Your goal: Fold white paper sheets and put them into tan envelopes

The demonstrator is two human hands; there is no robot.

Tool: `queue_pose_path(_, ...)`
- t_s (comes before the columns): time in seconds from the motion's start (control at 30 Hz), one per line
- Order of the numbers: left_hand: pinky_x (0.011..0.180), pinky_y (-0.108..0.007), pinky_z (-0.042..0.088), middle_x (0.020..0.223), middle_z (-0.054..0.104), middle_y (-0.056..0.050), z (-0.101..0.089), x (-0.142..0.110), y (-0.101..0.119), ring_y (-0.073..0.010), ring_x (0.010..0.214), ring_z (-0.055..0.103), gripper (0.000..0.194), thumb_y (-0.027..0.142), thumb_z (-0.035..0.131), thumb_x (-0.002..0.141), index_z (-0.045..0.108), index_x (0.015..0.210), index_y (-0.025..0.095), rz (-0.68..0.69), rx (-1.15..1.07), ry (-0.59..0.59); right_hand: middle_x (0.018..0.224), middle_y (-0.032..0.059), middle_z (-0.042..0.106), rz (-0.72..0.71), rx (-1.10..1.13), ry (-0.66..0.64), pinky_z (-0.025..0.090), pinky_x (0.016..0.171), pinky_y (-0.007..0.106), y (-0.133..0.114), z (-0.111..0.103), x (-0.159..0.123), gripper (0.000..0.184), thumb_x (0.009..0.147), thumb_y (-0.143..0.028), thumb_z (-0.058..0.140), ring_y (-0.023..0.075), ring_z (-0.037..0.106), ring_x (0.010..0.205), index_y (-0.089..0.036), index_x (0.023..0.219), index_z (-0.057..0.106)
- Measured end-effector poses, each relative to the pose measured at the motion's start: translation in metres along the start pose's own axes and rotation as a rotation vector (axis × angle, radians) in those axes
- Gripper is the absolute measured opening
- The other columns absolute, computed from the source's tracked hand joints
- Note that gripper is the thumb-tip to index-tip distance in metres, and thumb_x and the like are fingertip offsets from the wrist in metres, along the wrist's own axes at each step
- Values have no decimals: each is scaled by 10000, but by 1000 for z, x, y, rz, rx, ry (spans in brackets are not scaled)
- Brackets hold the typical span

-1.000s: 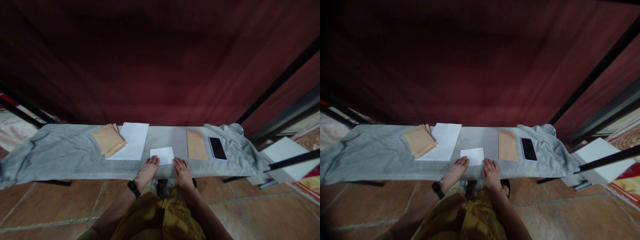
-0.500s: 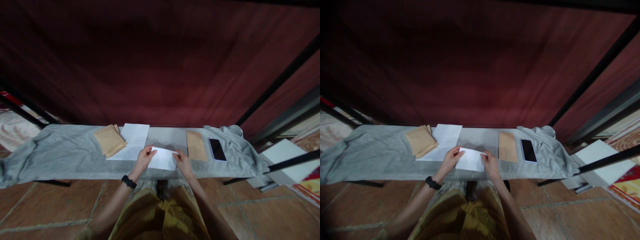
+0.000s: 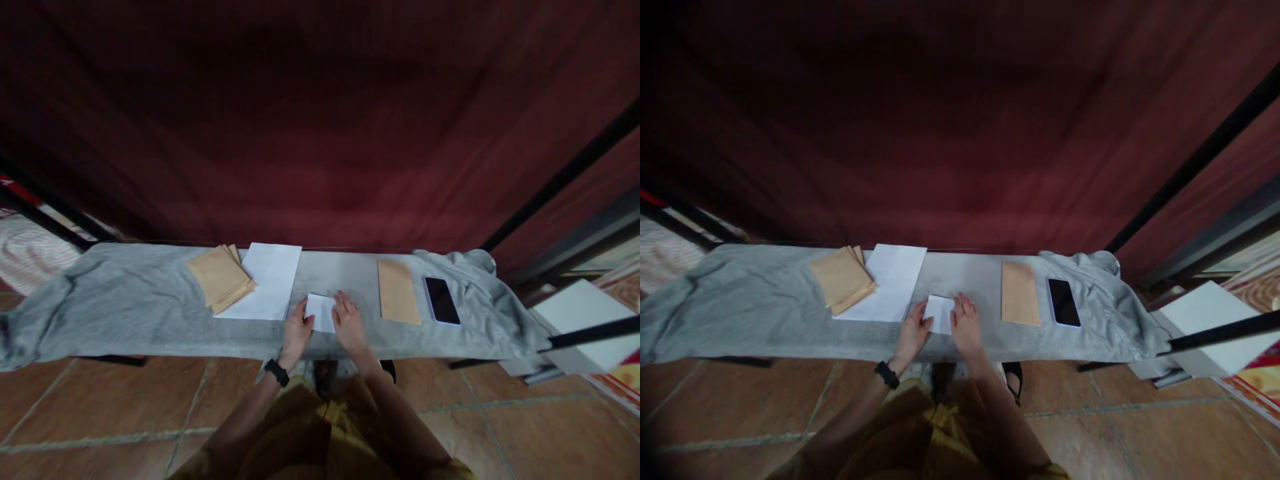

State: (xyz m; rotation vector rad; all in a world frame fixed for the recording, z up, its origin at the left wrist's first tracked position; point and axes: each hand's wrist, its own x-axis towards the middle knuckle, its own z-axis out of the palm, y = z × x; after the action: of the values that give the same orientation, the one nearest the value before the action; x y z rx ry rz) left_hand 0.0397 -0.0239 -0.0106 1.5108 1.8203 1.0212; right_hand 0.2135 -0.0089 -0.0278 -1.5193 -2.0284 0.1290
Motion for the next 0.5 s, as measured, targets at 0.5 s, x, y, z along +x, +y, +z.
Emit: queue_pose_path(0.5, 1205, -503, 314, 1531, 494, -136, 37, -13, 21, -272, 1471, 378, 528, 402, 316, 1040, 455, 1487, 157, 432, 615, -96, 1594, 163, 393, -112, -180, -161, 289, 1204, 491, -12, 6, -20, 592, 963, -120, 382, 259, 319, 1495, -117, 1555, 357)
